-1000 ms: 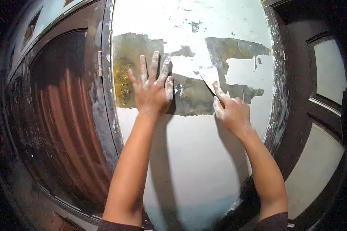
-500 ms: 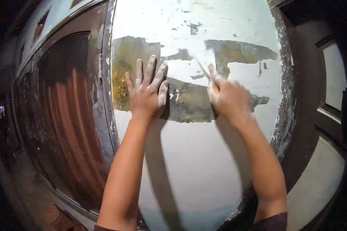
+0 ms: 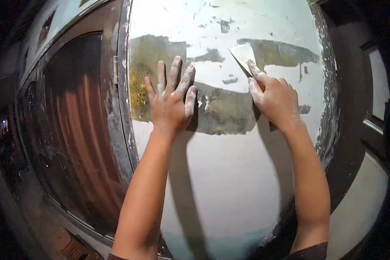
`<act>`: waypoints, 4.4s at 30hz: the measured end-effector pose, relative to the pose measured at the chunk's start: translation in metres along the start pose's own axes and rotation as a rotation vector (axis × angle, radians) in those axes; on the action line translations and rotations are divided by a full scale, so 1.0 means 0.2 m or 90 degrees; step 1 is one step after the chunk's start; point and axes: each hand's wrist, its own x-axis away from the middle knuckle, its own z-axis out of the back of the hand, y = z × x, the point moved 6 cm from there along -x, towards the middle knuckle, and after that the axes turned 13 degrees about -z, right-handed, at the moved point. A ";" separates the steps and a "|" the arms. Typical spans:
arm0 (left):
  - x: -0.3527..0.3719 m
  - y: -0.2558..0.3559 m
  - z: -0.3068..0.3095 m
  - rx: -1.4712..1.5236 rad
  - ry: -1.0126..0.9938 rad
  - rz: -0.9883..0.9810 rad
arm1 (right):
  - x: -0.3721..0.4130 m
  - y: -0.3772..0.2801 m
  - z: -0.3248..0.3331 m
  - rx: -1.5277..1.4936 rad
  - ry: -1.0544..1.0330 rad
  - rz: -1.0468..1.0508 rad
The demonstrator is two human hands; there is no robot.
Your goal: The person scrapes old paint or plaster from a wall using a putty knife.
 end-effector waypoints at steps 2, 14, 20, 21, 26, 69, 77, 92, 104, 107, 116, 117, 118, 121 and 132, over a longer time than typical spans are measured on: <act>0.00 0.00 0.00 -0.005 0.004 -0.006 | 0.12 0.05 -0.01 0.000 -0.065 -0.013; 0.01 0.00 0.00 -0.007 -0.001 -0.006 | 0.18 0.09 -0.05 0.023 -0.053 0.021; 0.01 0.00 -0.01 0.008 0.013 -0.005 | 0.07 -0.04 0.01 0.055 -0.070 -0.048; 0.02 0.00 0.00 -0.004 0.019 -0.009 | 0.00 -0.05 0.00 0.022 -0.064 -0.043; 0.01 -0.01 -0.01 0.009 0.002 -0.033 | 0.11 -0.03 -0.01 0.065 -0.100 -0.035; 0.04 -0.02 0.01 0.018 0.029 -0.035 | 0.24 -0.07 -0.05 0.131 -0.060 -0.015; 0.04 -0.01 0.03 0.027 0.021 -0.012 | 0.28 -0.05 -0.09 0.209 -0.095 0.022; -0.02 -0.13 0.05 0.025 0.028 -0.052 | 0.33 -0.11 -0.05 0.179 -0.127 0.000; -0.03 -0.22 0.06 0.035 0.017 -0.068 | 0.28 -0.12 -0.05 0.136 -0.113 -0.044; -0.02 -0.24 0.08 0.047 0.017 -0.062 | 0.20 -0.19 -0.03 0.124 -0.088 -0.039; -0.02 -0.25 0.09 -0.004 0.035 -0.027 | 0.23 -0.26 -0.05 0.163 -0.112 -0.094; -0.01 -0.25 0.08 0.003 0.031 -0.022 | 0.21 -0.26 -0.07 0.162 -0.114 -0.093; -0.02 -0.26 0.08 0.008 0.030 -0.020 | 0.16 -0.27 -0.06 0.146 -0.057 -0.075; -0.03 -0.27 0.10 0.023 0.029 -0.005 | 0.05 -0.31 -0.03 0.120 -0.096 -0.083; 0.01 -0.28 0.09 0.015 0.015 -0.037 | 0.11 -0.40 0.01 0.080 -0.097 -0.074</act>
